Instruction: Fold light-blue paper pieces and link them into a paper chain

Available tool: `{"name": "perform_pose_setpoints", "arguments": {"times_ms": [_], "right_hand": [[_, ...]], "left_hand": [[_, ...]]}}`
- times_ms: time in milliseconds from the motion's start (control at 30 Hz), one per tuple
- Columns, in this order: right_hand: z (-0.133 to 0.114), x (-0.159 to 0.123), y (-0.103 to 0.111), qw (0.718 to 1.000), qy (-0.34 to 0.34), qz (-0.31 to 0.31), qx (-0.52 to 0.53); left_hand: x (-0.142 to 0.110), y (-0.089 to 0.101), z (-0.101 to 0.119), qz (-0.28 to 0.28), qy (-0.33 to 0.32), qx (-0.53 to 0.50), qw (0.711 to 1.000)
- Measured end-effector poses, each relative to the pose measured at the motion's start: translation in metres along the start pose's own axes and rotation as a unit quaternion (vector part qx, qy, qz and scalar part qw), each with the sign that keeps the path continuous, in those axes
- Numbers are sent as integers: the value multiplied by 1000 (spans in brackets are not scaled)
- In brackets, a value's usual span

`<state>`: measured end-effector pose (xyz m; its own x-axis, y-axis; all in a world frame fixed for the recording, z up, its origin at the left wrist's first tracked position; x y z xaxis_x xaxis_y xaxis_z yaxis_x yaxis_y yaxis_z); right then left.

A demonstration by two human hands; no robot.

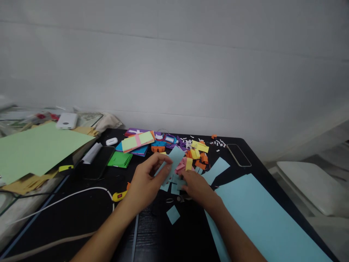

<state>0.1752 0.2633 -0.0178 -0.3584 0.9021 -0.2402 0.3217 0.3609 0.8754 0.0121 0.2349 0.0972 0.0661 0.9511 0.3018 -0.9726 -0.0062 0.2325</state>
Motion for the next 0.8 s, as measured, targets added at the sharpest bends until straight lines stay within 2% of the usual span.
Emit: {"name": "perform_pose_setpoints", "arguments": {"times_ms": [133, 233, 300, 400, 500, 633, 800], "right_hand": [[-3, -1, 9, 1000, 14, 9, 14], [-10, -6, 28, 991, 55, 51, 112], [-12, -11, 48, 964, 78, 109, 231], [-8, -20, 73, 893, 94, 201, 392], [-7, -28, 83, 839, 87, 226, 487], [-8, -38, 88, 810, 53, 228, 538], [-14, -51, 97, 788, 83, 240, 561]], "left_hand": [[0, 0, -1, -4, -2, 13, 1000], [1, 2, -4, 0, 5, 19, 1000], [1, 2, -8, 3, 19, 1, 1000], [0, 1, -12, 10, 37, -40, 998], [-1, 0, -14, 15, 45, -47, 998], [-2, -2, -16, 13, 45, -32, 998], [-2, -4, -18, 19, 32, -41, 998]]}}
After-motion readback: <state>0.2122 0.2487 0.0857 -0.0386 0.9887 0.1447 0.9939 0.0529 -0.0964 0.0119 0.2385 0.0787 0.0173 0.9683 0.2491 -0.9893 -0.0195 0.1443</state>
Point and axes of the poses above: each hand's wrist, its own x-axis towards the middle knuckle, its own y-axis out of the back of the hand, z = x × y, the point moved 9 cm from there along x, towards the middle knuckle, and after that the axes turned 1 degree about -y, right-handed, at the moved point
